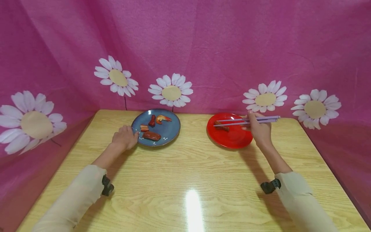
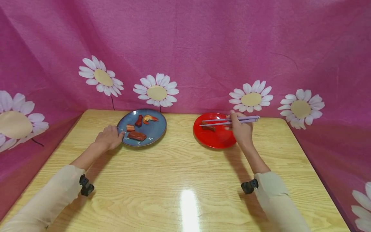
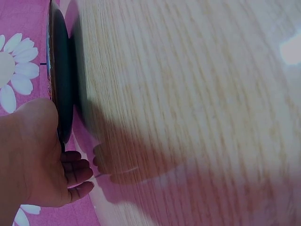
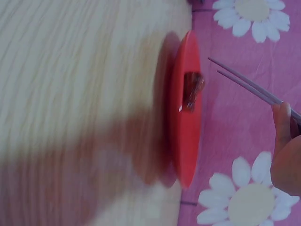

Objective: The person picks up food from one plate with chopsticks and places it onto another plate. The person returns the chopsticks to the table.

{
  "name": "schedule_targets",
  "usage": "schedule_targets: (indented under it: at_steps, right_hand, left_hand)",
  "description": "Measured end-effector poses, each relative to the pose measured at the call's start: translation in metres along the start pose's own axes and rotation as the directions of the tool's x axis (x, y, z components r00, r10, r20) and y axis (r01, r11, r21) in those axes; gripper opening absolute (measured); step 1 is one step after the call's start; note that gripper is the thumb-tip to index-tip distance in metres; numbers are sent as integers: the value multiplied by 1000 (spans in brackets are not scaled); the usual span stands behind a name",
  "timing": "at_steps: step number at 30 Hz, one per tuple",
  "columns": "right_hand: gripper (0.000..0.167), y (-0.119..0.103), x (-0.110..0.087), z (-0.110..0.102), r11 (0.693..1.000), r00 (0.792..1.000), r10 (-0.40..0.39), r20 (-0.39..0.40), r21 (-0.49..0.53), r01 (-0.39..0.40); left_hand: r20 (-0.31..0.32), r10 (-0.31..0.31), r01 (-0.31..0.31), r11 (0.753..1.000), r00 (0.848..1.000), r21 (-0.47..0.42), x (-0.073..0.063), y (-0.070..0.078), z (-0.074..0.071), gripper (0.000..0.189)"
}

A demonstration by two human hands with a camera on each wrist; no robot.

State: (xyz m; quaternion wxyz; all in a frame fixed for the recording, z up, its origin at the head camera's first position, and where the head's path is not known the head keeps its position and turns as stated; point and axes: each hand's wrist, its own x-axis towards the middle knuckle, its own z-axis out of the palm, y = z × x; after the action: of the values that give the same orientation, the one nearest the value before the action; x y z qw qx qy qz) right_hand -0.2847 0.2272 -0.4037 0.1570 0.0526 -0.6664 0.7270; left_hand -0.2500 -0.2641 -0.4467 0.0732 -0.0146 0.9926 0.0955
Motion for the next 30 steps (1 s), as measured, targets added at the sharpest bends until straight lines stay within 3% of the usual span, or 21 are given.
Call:
schedule_targets:
  at_steps: [7, 13, 20, 30]
  right_hand:
    - [41, -10, -3, 34, 999, 997, -8, 70, -30, 10]
    - [45, -15, -5, 61, 996, 993, -8, 118, -90, 19]
    - [46, -19, -10, 86, 995, 981, 77, 177, -72, -65]
    - [42, -17, -20, 117, 995, 976, 3, 218, -97, 19]
  left_hand:
    - [0, -2, 2, 1000, 1000, -3, 0, 2, -1, 61]
    - [-3, -5, 5, 1000, 1000, -3, -1, 2, 0, 59]
    - [0, -7, 7, 1000, 1000, -2, -1, 2, 0, 58]
    - [5, -8, 8, 1000, 1000, -10, -1, 2, -1, 60]
